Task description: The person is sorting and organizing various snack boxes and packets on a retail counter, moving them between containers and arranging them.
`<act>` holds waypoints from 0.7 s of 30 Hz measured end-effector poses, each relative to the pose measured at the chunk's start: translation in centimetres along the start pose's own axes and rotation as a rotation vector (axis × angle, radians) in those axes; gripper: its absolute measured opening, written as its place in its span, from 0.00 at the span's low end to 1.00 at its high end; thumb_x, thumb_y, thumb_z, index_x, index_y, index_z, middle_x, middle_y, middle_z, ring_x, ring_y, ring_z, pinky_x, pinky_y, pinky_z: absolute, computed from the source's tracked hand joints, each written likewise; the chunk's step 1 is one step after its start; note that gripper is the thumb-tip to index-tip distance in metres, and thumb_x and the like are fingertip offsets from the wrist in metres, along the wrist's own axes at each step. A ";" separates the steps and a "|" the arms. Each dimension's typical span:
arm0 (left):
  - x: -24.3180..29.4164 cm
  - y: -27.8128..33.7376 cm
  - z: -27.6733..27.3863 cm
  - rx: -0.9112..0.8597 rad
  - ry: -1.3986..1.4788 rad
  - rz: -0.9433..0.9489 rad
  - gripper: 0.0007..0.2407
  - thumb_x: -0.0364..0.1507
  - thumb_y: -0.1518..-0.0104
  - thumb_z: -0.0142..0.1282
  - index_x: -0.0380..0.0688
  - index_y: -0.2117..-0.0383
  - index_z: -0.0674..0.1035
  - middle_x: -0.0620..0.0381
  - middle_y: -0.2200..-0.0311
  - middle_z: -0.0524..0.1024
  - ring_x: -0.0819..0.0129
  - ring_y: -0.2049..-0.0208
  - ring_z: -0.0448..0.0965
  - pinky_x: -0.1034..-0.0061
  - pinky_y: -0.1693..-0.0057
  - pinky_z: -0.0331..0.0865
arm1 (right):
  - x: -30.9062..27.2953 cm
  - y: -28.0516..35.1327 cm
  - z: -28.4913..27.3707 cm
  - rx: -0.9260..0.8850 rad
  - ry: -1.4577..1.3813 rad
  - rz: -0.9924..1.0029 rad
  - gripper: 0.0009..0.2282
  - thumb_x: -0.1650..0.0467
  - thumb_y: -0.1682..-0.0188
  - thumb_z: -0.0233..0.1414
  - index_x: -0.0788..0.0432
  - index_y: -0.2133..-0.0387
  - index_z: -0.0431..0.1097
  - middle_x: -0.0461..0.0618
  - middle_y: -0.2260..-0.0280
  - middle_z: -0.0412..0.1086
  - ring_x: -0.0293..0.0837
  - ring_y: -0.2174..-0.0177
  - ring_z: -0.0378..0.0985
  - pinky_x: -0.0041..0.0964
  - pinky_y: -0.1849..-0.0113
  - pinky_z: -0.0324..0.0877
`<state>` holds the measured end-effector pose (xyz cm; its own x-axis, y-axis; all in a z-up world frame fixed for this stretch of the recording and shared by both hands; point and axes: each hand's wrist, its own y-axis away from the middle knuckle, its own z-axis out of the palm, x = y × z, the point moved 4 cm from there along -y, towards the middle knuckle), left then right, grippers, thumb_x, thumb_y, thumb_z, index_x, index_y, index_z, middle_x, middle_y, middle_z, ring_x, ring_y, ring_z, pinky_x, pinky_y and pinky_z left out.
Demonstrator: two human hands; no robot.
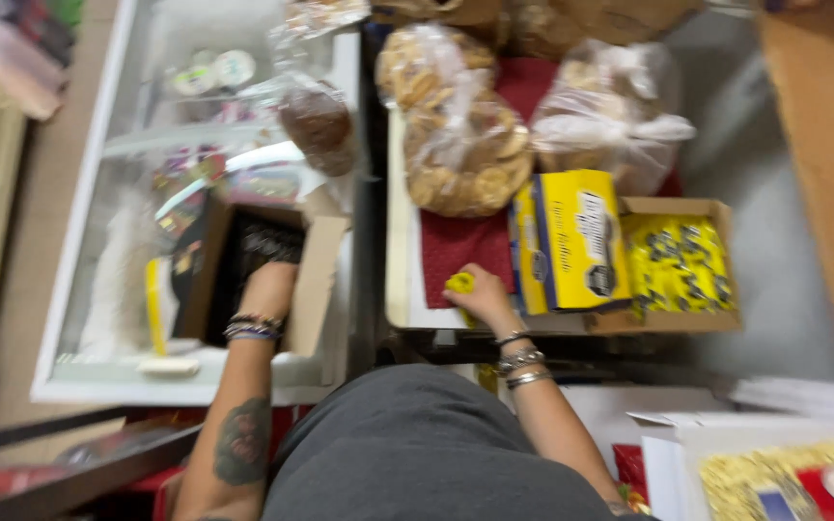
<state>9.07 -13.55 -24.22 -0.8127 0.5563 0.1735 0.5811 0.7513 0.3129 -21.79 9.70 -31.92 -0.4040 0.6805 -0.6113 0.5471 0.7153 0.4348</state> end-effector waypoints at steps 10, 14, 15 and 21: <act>0.1 12.1 -4.6 0.300 0.052 -0.134 0.06 0.32 0.42 0.51 0.49 0.72 0.81 0.51 0.77 0.78 0.50 0.68 0.83 0.58 0.62 0.77 | -6.2 1.7 -2.7 0.187 0.267 -0.233 0.41 0.47 0.62 0.63 0.56 0.38 0.62 0.64 0.43 0.66 0.67 0.41 0.64 0.66 0.44 0.61; -0.5 15.8 -5.1 0.166 0.332 -0.232 0.15 0.41 0.38 0.50 0.42 0.71 0.79 0.42 0.75 0.79 0.41 0.66 0.83 0.53 0.60 0.77 | -7.5 -0.4 -3.5 0.271 0.306 -0.364 0.27 0.58 0.54 0.60 0.57 0.43 0.68 0.62 0.47 0.69 0.66 0.47 0.70 0.60 0.47 0.64; -0.6 16.7 -5.0 0.079 0.409 -0.304 0.18 0.44 0.38 0.50 0.40 0.72 0.81 0.39 0.75 0.80 0.38 0.65 0.83 0.51 0.58 0.76 | -8.4 -0.7 -3.7 0.361 0.329 -0.578 0.15 0.67 0.49 0.57 0.53 0.48 0.73 0.58 0.49 0.70 0.63 0.49 0.72 0.55 0.46 0.63; -0.9 20.3 -4.9 0.118 0.536 -0.367 0.21 0.44 0.36 0.48 0.39 0.77 0.81 0.43 0.79 0.79 0.44 0.69 0.84 0.59 0.61 0.77 | -24.2 2.7 -2.3 -0.030 0.276 -0.968 0.25 0.83 0.59 0.47 0.48 0.50 0.74 0.52 0.47 0.71 0.62 0.50 0.75 0.55 0.46 0.67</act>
